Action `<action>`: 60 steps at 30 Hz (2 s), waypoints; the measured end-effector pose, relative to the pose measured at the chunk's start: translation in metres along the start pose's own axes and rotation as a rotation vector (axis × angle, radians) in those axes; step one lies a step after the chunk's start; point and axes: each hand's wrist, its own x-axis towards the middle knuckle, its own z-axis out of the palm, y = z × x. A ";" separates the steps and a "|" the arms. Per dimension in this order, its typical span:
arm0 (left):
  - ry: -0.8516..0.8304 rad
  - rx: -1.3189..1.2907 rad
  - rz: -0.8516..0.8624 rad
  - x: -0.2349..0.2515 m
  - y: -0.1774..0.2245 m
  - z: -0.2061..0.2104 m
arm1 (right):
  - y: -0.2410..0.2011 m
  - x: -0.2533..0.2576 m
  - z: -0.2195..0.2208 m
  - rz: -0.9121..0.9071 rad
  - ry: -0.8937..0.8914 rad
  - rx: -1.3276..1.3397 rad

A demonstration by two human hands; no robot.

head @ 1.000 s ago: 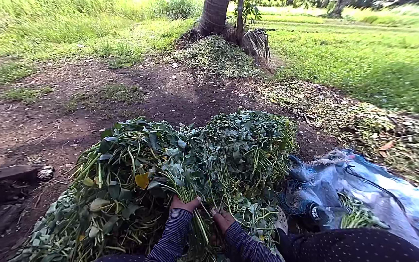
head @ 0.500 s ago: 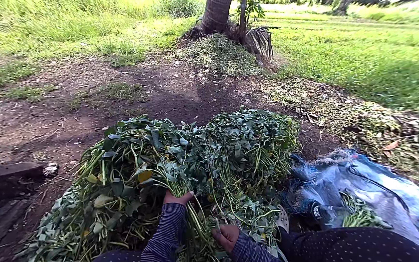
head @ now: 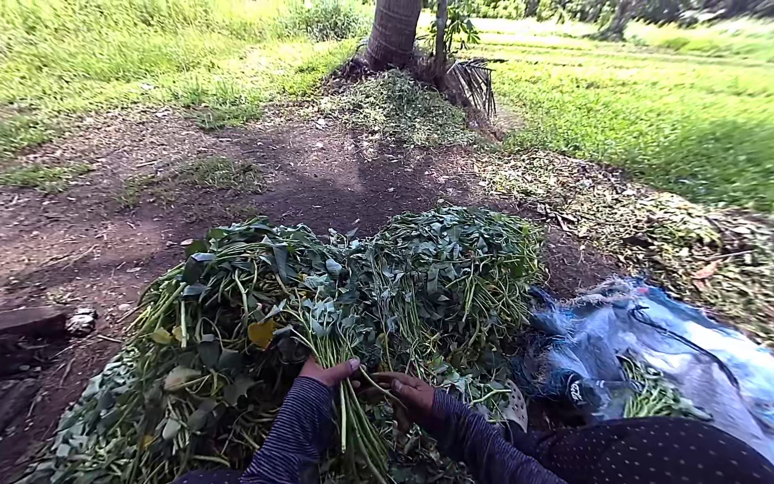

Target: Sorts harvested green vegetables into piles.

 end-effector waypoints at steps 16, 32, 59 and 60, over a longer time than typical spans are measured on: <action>0.283 -0.210 0.123 0.021 0.007 -0.023 | 0.030 -0.003 0.026 -0.066 -0.144 -0.822; 0.383 -0.273 0.166 0.024 0.016 -0.036 | -0.011 0.047 0.012 -0.174 0.094 -0.459; -0.016 0.270 -0.122 0.034 -0.021 -0.001 | 0.003 0.012 0.024 0.075 0.029 -0.462; -0.043 0.271 -0.109 0.034 -0.024 -0.001 | 0.006 0.012 0.024 0.117 -0.017 -0.387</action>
